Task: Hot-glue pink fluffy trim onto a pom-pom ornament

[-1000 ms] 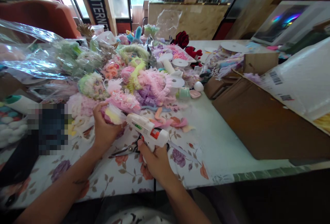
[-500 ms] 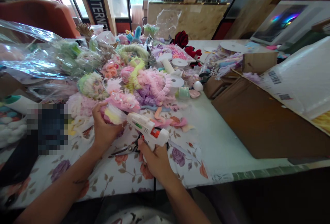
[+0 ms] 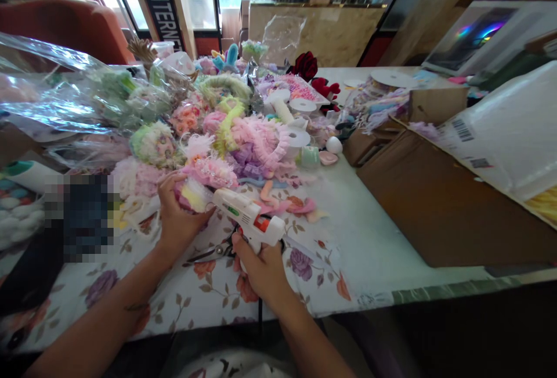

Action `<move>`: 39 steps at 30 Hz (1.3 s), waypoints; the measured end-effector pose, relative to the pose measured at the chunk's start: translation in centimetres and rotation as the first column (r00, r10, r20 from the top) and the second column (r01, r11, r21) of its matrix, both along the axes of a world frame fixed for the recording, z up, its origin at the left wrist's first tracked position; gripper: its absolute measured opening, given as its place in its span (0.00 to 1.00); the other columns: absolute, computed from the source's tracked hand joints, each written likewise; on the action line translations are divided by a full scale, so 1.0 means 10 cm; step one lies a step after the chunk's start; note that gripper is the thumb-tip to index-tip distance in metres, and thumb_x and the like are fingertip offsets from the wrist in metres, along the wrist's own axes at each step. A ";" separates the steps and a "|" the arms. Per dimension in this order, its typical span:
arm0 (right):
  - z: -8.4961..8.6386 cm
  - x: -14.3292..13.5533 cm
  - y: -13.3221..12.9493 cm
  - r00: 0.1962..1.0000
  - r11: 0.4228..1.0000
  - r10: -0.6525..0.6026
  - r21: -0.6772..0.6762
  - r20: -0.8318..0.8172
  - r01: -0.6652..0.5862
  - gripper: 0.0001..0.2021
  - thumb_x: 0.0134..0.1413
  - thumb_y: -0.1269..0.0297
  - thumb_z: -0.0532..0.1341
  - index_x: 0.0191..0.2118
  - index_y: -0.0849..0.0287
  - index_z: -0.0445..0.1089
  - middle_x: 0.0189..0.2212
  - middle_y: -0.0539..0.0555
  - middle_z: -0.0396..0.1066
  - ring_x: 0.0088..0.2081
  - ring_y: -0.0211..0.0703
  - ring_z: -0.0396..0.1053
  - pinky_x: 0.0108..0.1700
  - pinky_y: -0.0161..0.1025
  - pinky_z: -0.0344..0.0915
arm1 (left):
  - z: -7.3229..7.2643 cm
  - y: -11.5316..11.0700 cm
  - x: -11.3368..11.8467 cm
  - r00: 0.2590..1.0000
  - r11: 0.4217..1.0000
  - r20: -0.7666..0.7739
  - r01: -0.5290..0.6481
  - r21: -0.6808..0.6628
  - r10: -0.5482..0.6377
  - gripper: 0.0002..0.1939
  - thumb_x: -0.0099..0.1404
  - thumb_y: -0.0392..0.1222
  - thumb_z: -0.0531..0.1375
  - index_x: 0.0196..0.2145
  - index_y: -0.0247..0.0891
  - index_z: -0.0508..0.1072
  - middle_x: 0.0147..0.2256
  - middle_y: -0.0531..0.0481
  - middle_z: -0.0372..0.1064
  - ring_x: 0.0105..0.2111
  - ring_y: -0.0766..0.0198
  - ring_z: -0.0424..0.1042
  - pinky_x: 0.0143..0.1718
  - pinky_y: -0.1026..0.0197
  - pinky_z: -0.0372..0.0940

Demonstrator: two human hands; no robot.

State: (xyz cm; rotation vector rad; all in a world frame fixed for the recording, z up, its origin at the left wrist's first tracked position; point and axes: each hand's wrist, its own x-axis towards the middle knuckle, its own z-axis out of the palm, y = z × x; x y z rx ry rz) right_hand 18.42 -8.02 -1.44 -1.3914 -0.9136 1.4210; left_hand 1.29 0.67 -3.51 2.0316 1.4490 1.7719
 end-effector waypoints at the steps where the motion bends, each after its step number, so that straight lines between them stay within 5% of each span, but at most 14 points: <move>1: 0.02 0.00 -0.01 1.000 1.000 -0.001 -0.018 -0.003 0.001 0.19 0.49 0.45 0.68 0.26 0.55 0.66 0.14 0.45 0.65 0.12 0.34 0.59 0.12 0.32 0.58 | 0.00 0.00 0.00 1.000 1.000 0.007 0.002 -0.003 -0.002 0.38 0.52 0.47 0.74 0.55 0.45 0.62 0.54 0.43 0.60 0.58 0.50 0.64 0.61 0.46 0.60; 8: 0.08 0.01 -0.06 0.999 0.994 0.011 -0.105 -0.043 -0.016 0.17 0.52 0.46 0.66 0.29 0.54 0.67 0.14 0.44 0.64 0.10 0.34 0.58 0.10 0.32 0.56 | -0.02 0.02 -0.02 0.992 0.993 0.121 -0.007 -0.119 0.021 0.42 0.49 0.48 0.75 0.57 0.45 0.60 0.56 0.42 0.59 0.61 0.48 0.62 0.62 0.45 0.58; 14: -0.03 0.03 0.02 1.000 0.999 0.029 0.028 -0.004 -0.029 0.19 0.47 0.44 0.68 0.34 0.56 0.72 0.17 0.46 0.66 0.16 0.39 0.65 0.14 0.34 0.61 | -0.03 0.02 -0.01 0.980 0.982 0.197 0.033 -0.188 0.005 0.43 0.48 0.45 0.75 0.57 0.46 0.59 0.56 0.43 0.59 0.60 0.48 0.63 0.60 0.47 0.60; 24: -0.06 0.01 0.02 1.000 0.999 -0.001 0.048 0.021 0.000 0.18 0.49 0.44 0.67 0.31 0.55 0.70 0.14 0.46 0.66 0.13 0.36 0.60 0.14 0.35 0.60 | -0.02 0.01 -0.01 0.998 0.994 0.070 0.007 -0.106 0.001 0.40 0.49 0.49 0.74 0.55 0.45 0.61 0.55 0.43 0.61 0.59 0.49 0.63 0.62 0.46 0.59; 32: 0.05 0.00 -0.07 1.000 0.992 -0.009 -0.123 -0.027 0.006 0.18 0.51 0.46 0.67 0.28 0.55 0.66 0.13 0.44 0.64 0.09 0.36 0.59 0.09 0.33 0.56 | -0.01 0.01 0.00 0.981 0.981 0.195 0.022 -0.192 0.016 0.43 0.47 0.44 0.75 0.57 0.46 0.59 0.56 0.43 0.59 0.60 0.48 0.63 0.61 0.46 0.59; 39: 0.00 0.00 0.00 1.000 1.000 -0.017 0.007 0.017 0.016 0.18 0.49 0.46 0.68 0.26 0.55 0.67 0.13 0.46 0.65 0.12 0.35 0.60 0.12 0.33 0.59 | -0.01 0.00 0.00 0.984 0.975 0.178 0.041 -0.220 -0.001 0.44 0.47 0.44 0.75 0.57 0.46 0.59 0.56 0.43 0.60 0.60 0.48 0.63 0.61 0.47 0.59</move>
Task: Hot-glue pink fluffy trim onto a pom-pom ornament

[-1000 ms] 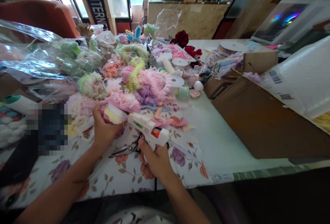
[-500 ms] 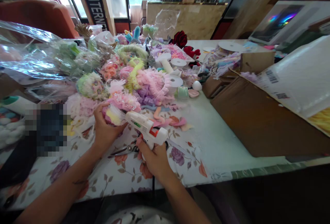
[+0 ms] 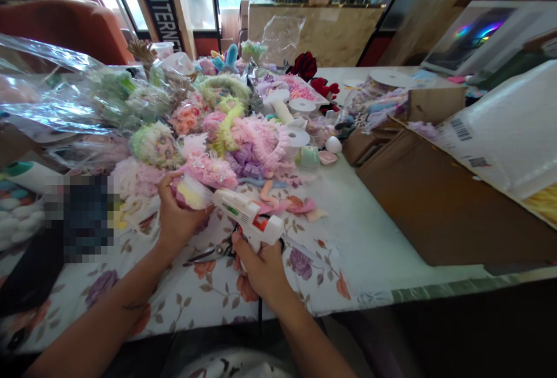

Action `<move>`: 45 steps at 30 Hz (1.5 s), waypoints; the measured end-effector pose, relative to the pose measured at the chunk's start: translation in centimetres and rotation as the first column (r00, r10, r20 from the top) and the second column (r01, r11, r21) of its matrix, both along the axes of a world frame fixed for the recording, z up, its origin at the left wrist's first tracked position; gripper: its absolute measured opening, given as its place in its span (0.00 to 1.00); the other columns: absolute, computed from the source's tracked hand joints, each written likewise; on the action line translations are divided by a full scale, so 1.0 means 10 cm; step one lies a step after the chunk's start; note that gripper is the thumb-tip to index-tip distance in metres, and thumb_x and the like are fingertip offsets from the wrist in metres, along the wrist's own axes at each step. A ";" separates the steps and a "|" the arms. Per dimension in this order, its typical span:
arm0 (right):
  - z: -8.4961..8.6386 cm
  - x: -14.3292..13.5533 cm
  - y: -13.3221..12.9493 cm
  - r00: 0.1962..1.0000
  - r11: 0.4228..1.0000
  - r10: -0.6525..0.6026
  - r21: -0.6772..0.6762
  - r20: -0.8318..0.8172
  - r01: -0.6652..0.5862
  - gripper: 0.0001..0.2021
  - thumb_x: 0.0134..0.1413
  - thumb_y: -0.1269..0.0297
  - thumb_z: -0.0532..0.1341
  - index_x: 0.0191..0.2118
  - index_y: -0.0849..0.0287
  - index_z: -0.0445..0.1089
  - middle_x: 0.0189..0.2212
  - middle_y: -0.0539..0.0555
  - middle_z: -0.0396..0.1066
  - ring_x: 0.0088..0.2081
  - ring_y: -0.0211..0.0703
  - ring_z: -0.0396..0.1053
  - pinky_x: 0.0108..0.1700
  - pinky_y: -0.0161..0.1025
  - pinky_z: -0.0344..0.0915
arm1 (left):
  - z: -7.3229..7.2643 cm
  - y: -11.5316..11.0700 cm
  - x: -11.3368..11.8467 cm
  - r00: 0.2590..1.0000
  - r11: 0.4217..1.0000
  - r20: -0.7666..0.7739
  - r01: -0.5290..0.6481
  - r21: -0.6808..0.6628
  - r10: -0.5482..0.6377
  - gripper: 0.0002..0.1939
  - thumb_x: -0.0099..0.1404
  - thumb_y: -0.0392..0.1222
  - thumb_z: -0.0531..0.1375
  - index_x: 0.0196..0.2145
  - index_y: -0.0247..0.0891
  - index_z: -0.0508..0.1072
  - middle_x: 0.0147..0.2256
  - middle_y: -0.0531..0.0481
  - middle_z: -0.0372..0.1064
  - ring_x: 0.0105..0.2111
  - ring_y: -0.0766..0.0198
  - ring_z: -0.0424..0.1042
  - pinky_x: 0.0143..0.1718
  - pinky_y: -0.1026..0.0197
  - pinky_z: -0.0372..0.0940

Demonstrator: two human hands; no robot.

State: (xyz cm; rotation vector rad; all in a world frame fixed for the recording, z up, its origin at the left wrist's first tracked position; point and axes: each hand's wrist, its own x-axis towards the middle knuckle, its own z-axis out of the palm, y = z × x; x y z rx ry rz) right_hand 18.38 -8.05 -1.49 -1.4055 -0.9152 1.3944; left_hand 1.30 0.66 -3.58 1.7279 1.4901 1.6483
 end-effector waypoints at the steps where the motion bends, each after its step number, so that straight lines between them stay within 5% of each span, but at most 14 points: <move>1: -0.02 0.00 0.01 1.000 1.000 0.006 0.025 0.008 -0.006 0.19 0.49 0.45 0.68 0.25 0.56 0.67 0.13 0.46 0.65 0.13 0.35 0.60 0.13 0.33 0.60 | 0.00 0.00 0.00 1.000 1.000 -0.014 0.003 0.006 -0.002 0.43 0.47 0.44 0.75 0.57 0.46 0.60 0.56 0.44 0.60 0.59 0.48 0.63 0.61 0.47 0.59; 11: -0.17 0.01 0.01 0.999 0.999 0.012 -0.037 -0.042 -0.014 0.21 0.47 0.42 0.68 0.27 0.55 0.66 0.12 0.45 0.64 0.10 0.36 0.58 0.10 0.33 0.59 | 0.04 0.01 0.00 0.996 0.999 0.084 -0.035 -0.024 0.037 0.44 0.44 0.43 0.76 0.56 0.46 0.60 0.55 0.46 0.61 0.58 0.50 0.64 0.60 0.49 0.58; 18: -0.11 0.01 0.02 1.000 0.999 0.004 0.054 0.030 -0.005 0.20 0.52 0.44 0.65 0.24 0.57 0.68 0.12 0.47 0.65 0.12 0.34 0.59 0.13 0.31 0.58 | 0.07 -0.01 0.01 0.996 0.999 0.086 -0.003 -0.052 0.007 0.43 0.44 0.43 0.75 0.55 0.45 0.61 0.55 0.46 0.61 0.58 0.49 0.64 0.60 0.49 0.58; 45: -0.03 0.00 -0.02 1.000 0.998 0.025 -0.053 0.019 -0.024 0.20 0.51 0.43 0.66 0.26 0.55 0.68 0.12 0.46 0.65 0.11 0.37 0.61 0.12 0.34 0.61 | 0.10 -0.02 0.02 0.995 0.996 0.099 -0.024 -0.081 0.032 0.44 0.43 0.42 0.75 0.55 0.45 0.61 0.55 0.45 0.62 0.56 0.51 0.65 0.58 0.51 0.60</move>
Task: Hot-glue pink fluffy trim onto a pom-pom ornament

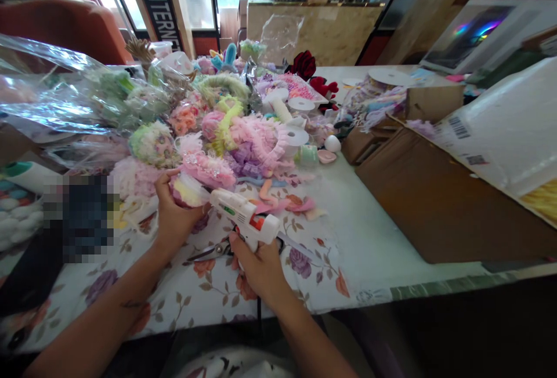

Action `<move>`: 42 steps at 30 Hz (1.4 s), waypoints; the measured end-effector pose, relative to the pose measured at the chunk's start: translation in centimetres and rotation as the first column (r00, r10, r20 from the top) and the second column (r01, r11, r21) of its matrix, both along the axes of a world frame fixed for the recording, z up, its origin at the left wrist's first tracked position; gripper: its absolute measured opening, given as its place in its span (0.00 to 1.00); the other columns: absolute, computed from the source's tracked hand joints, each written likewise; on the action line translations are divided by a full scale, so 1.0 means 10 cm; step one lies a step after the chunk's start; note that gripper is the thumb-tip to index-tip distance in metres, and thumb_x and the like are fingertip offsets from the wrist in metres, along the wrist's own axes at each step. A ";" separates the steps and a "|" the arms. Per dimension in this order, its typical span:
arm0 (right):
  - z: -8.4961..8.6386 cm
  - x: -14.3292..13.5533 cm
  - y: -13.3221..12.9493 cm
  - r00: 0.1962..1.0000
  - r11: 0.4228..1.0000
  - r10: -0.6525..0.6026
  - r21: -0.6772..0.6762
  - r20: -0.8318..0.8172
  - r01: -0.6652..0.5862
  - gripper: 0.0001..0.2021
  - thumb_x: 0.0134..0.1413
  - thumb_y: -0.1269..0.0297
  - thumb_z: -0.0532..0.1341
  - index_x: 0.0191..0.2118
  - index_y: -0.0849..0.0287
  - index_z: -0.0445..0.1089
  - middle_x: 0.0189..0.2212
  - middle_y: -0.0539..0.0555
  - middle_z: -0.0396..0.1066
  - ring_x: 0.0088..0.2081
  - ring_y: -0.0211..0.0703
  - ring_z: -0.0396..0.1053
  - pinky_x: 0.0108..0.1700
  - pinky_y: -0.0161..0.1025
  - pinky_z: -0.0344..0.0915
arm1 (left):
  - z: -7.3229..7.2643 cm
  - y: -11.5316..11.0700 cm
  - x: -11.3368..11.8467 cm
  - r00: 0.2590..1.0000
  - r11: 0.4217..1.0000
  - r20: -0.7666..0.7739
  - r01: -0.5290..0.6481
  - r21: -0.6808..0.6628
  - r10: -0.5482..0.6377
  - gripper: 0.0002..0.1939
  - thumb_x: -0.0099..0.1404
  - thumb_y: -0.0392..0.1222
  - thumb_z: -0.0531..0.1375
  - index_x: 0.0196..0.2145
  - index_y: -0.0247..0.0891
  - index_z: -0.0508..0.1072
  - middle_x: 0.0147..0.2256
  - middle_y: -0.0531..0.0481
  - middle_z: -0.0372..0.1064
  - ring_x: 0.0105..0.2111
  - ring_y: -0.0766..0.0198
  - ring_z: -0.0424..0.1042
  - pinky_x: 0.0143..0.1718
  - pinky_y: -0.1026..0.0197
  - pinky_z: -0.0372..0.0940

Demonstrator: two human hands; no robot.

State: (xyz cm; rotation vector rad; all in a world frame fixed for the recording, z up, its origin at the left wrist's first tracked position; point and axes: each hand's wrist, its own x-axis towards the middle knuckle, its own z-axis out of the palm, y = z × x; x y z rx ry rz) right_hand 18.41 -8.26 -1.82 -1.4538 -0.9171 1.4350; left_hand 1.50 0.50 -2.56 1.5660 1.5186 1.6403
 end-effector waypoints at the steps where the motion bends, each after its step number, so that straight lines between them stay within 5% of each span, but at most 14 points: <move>1: 0.00 0.00 0.00 1.000 1.000 0.001 -0.009 -0.005 -0.001 0.20 0.50 0.43 0.66 0.25 0.55 0.68 0.13 0.46 0.65 0.11 0.37 0.62 0.12 0.34 0.60 | -0.01 0.01 0.00 1.000 1.000 0.006 0.000 0.000 0.000 0.44 0.43 0.42 0.75 0.55 0.45 0.61 0.55 0.45 0.61 0.56 0.50 0.65 0.58 0.51 0.60; 6: -0.01 -0.01 0.00 0.999 0.998 -0.005 -0.065 -0.047 0.002 0.21 0.47 0.42 0.68 0.25 0.54 0.66 0.13 0.45 0.64 0.09 0.37 0.59 0.10 0.35 0.57 | -0.02 0.03 -0.01 1.000 1.000 0.023 0.000 0.005 0.000 0.43 0.43 0.41 0.75 0.55 0.45 0.61 0.56 0.46 0.61 0.57 0.52 0.64 0.60 0.51 0.58; 15: 0.13 -0.01 0.02 0.999 0.994 -0.039 0.101 -0.002 0.039 0.17 0.51 0.47 0.67 0.34 0.57 0.74 0.14 0.45 0.65 0.15 0.34 0.57 0.19 0.33 0.56 | 0.03 0.02 -0.02 0.999 0.999 0.035 -0.013 -0.030 0.014 0.42 0.45 0.42 0.75 0.54 0.46 0.60 0.54 0.47 0.61 0.55 0.53 0.66 0.58 0.53 0.60; 42: 0.04 0.00 0.01 1.000 0.999 -0.010 0.038 0.014 0.009 0.17 0.55 0.48 0.63 0.25 0.55 0.68 0.14 0.47 0.67 0.13 0.37 0.62 0.15 0.34 0.60 | 0.01 0.02 -0.01 1.000 1.000 -0.008 -0.019 0.009 0.019 0.43 0.45 0.43 0.75 0.55 0.46 0.61 0.55 0.46 0.62 0.55 0.53 0.66 0.58 0.52 0.61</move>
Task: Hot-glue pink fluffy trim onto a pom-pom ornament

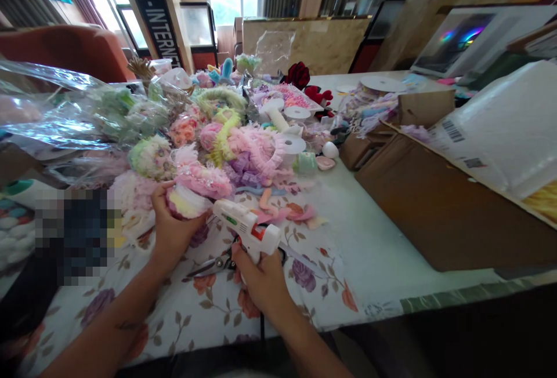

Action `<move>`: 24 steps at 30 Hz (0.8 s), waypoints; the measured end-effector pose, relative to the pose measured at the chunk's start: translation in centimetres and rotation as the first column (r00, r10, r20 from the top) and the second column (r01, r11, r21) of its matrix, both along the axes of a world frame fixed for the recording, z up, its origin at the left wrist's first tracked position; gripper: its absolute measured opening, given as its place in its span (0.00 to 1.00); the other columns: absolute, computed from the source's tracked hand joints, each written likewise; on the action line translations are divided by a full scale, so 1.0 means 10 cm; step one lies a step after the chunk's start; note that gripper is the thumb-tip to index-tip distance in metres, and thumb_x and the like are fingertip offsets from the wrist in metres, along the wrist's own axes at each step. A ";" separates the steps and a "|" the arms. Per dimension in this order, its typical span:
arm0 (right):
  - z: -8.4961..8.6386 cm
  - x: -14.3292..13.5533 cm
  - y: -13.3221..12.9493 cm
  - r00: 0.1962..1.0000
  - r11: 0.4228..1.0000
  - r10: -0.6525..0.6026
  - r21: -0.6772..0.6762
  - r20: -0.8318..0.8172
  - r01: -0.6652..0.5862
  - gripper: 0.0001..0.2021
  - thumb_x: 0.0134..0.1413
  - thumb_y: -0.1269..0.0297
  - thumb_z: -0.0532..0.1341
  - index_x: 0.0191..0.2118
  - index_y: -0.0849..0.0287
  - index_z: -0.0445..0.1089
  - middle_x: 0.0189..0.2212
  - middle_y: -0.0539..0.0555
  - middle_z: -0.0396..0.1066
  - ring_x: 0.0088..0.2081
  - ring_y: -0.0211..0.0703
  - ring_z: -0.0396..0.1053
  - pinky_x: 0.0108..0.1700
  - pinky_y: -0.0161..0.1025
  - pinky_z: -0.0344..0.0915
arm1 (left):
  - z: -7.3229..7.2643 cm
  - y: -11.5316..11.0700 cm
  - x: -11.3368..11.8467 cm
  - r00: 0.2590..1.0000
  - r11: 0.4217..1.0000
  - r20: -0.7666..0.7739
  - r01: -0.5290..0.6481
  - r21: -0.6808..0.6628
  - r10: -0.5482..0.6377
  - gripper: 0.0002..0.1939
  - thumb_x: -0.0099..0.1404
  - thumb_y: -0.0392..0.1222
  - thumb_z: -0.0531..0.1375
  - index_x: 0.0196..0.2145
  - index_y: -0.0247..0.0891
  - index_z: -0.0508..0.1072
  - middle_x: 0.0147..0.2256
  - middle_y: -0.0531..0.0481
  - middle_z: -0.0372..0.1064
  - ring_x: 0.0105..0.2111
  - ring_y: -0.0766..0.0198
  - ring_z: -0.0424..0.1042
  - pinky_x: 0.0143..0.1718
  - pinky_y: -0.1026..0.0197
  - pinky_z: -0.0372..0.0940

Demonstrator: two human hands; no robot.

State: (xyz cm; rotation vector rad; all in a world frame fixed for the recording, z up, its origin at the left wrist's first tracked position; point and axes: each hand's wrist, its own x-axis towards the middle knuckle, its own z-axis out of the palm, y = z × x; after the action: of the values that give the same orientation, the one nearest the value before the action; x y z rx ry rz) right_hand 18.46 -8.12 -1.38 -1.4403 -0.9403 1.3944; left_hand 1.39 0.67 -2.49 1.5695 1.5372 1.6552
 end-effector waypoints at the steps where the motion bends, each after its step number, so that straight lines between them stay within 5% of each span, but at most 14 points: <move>1: 0.00 0.00 0.00 1.000 1.000 0.001 0.004 0.001 -0.001 0.17 0.55 0.47 0.64 0.25 0.55 0.68 0.14 0.47 0.67 0.13 0.37 0.62 0.15 0.34 0.60 | 0.00 0.00 0.00 1.000 1.000 0.002 0.006 -0.007 -0.006 0.43 0.45 0.42 0.75 0.55 0.47 0.60 0.54 0.47 0.62 0.54 0.53 0.67 0.57 0.52 0.61; 24: -0.08 0.00 -0.01 1.000 1.000 -0.016 -0.017 -0.027 0.016 0.20 0.53 0.42 0.64 0.27 0.55 0.68 0.13 0.47 0.66 0.13 0.38 0.62 0.14 0.34 0.59 | 0.00 0.01 0.00 1.000 1.000 0.018 0.001 -0.025 0.000 0.42 0.45 0.44 0.75 0.55 0.46 0.61 0.54 0.46 0.62 0.54 0.52 0.66 0.57 0.52 0.61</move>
State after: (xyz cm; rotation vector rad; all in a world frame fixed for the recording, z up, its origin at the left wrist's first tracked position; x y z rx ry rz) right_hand 18.41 -8.20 -2.21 -1.4352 -0.9002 1.4092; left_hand 1.39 0.73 -2.46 1.5387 1.5423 1.6391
